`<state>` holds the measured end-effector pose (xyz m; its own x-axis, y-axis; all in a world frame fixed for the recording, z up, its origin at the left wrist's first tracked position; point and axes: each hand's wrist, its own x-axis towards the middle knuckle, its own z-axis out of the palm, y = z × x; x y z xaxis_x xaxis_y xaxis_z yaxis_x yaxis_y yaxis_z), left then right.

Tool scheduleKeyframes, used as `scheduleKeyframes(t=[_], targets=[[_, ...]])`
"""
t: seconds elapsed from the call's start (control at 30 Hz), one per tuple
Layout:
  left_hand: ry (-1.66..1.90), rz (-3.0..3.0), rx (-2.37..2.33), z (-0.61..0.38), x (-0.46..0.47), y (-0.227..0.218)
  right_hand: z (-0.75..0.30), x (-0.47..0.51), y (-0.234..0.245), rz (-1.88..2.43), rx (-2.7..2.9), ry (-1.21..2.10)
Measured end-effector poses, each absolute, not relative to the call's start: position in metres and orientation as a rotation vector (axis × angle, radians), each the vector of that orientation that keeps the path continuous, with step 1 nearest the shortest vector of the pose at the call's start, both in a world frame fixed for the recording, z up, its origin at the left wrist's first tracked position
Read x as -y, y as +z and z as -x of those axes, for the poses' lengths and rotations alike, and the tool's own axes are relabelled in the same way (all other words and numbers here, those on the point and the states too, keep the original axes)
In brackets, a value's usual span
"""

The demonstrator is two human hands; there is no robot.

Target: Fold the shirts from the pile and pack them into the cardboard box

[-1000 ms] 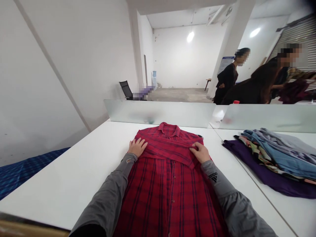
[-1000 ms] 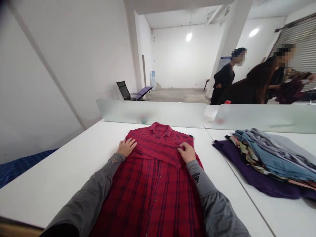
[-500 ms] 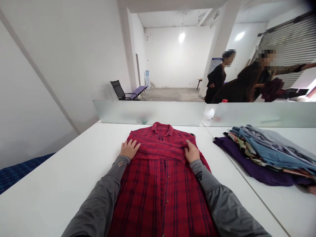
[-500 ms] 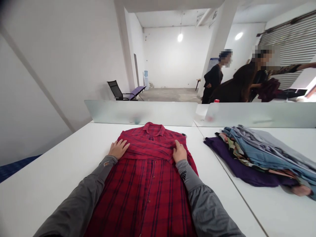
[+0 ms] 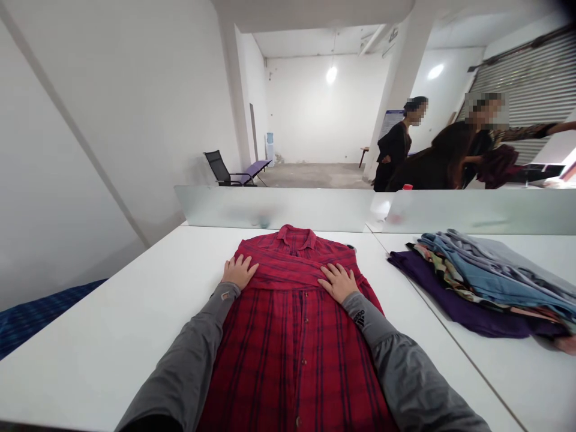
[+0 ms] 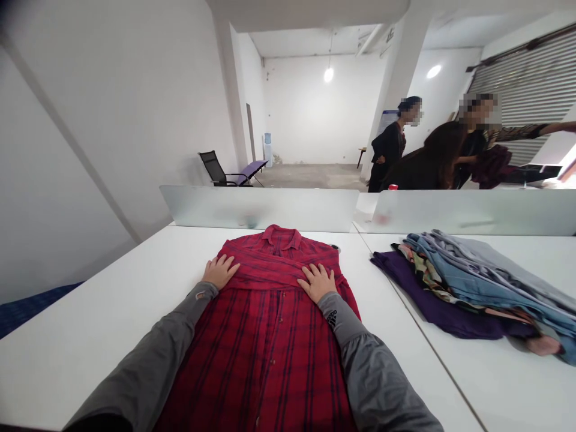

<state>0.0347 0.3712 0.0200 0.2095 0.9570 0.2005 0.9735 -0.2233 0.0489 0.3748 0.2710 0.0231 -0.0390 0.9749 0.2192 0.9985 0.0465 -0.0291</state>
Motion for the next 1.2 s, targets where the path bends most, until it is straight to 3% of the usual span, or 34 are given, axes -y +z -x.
scheduleKeyframes(t=[0.2, 0.47, 0.73, 1.0, 1.2], targets=[[-0.318, 2.293, 1.867, -0.046, -0.353, 0.028, -0.377, -0.268, 0.022, 2.063, 2.088, -0.135], [-0.282, 2.509, 1.65, -0.043, -0.306, -0.002, -0.377, -0.264, 0.026, 2.041, 2.119, -0.1], [-0.208, 2.627, 1.643, -0.029, -0.243, 0.011, -0.384, -0.253, 0.026, 2.045, 2.107, -0.176], [-0.341, 2.62, 1.526, 0.006, -0.131, 0.0, -0.433, -0.166, 0.014, 1.876, 2.246, -0.241], [-0.405, 2.705, 1.295, -0.008, -0.062, 0.001, -0.44, -0.056, 0.012, 1.638, 2.186, -0.065]])
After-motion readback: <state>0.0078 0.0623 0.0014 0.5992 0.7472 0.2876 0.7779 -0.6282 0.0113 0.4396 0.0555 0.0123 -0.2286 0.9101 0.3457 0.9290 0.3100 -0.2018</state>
